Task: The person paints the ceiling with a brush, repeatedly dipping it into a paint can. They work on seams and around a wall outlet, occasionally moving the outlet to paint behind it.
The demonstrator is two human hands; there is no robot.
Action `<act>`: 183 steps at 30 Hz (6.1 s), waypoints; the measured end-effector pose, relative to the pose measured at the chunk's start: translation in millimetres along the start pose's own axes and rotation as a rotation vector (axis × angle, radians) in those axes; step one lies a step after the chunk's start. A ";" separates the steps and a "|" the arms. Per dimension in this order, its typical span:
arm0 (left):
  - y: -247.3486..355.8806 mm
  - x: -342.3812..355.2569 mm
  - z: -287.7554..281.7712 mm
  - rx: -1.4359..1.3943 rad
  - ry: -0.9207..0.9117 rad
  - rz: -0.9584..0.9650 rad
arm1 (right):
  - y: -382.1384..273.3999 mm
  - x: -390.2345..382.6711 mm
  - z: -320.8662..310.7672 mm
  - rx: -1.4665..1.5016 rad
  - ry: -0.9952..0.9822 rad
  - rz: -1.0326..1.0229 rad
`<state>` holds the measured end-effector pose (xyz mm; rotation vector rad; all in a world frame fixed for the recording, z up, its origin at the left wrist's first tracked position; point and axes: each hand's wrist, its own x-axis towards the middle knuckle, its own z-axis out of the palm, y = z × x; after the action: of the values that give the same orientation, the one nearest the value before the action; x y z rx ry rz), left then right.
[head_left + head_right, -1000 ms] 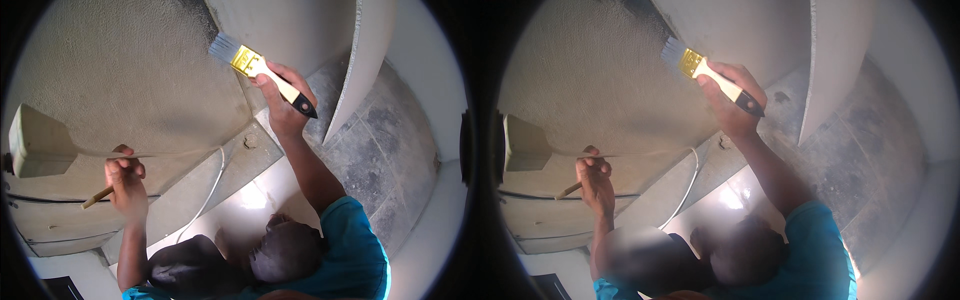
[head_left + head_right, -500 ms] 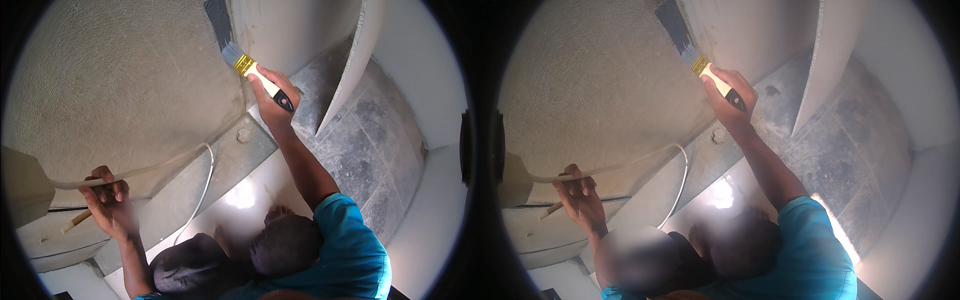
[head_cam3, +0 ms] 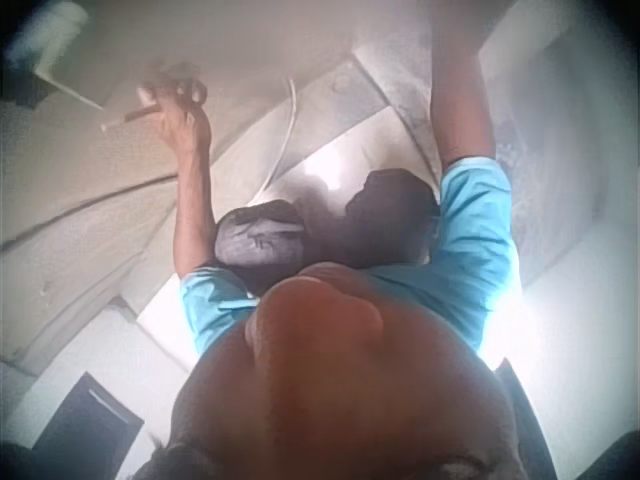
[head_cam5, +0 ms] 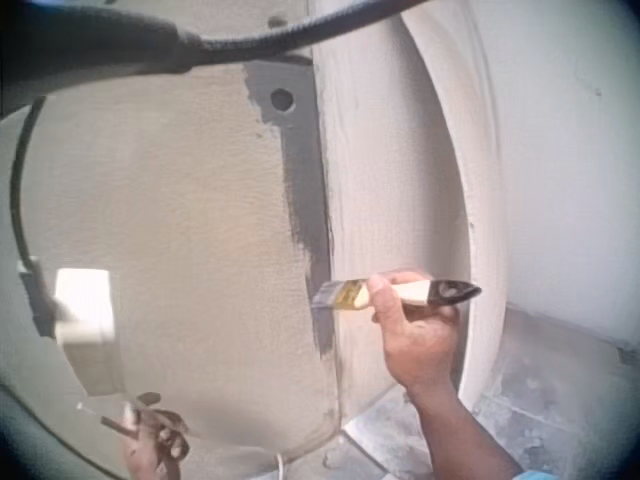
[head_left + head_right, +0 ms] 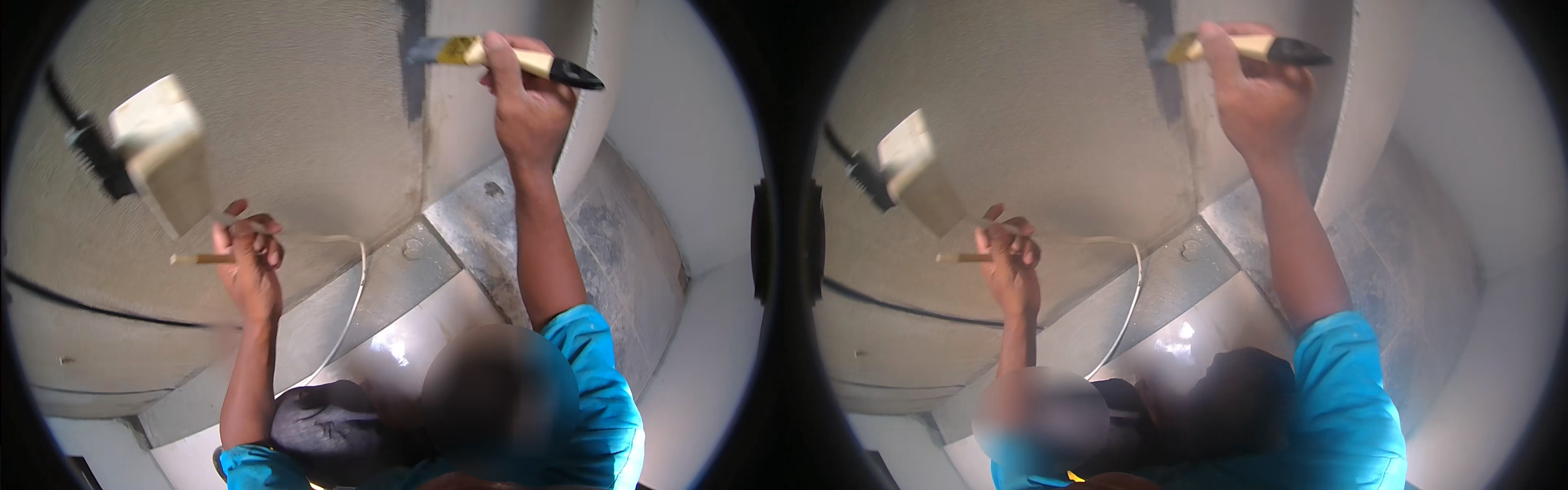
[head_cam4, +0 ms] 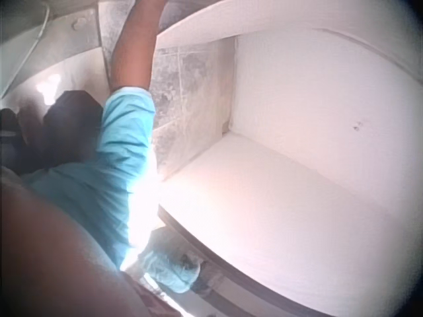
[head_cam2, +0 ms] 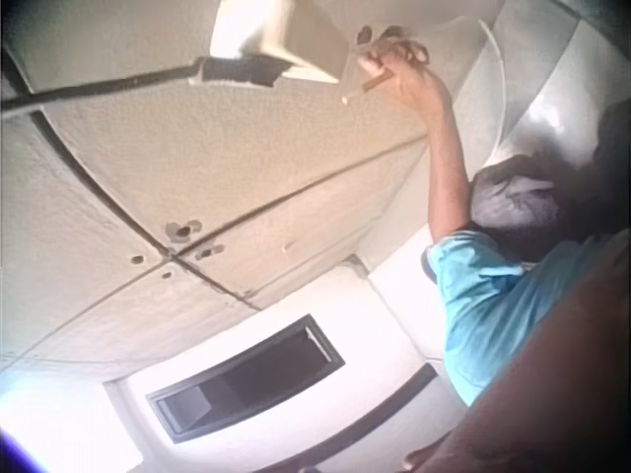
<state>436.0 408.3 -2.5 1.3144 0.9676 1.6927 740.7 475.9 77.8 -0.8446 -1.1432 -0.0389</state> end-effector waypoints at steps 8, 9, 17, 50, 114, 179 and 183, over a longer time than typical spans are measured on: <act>-21.2 20.1 48.2 0.224 -0.139 0.054 | -75.8 -29.6 -52.5 0.034 -0.279 0.083; -25.3 21.0 56.5 0.281 -0.160 0.097 | -81.2 -33.1 -57.6 0.010 -0.314 0.148; -40.5 6.3 114.0 0.415 -0.309 0.499 | -74.0 -18.9 -69.5 -0.269 -0.253 0.366; 70.3 62.3 248.5 0.060 -0.501 -0.227 | -60.8 31.9 -113.1 -0.194 -0.634 0.309; -48.3 -95.0 295.8 0.641 -1.548 -0.038 | 16.1 95.8 -257.3 -0.706 -0.073 0.308; 79.1 -92.9 18.1 0.363 -0.437 -0.471 | 77.9 -104.1 -53.0 0.243 -0.041 0.196; 74.1 -115.7 -4.1 0.415 -0.350 -0.605 | 70.4 -88.1 -39.0 0.159 -0.127 0.034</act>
<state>443.0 272.6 18.1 1.3313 1.3710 0.8010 762.1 468.0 -39.3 -0.7330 -1.2331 0.1342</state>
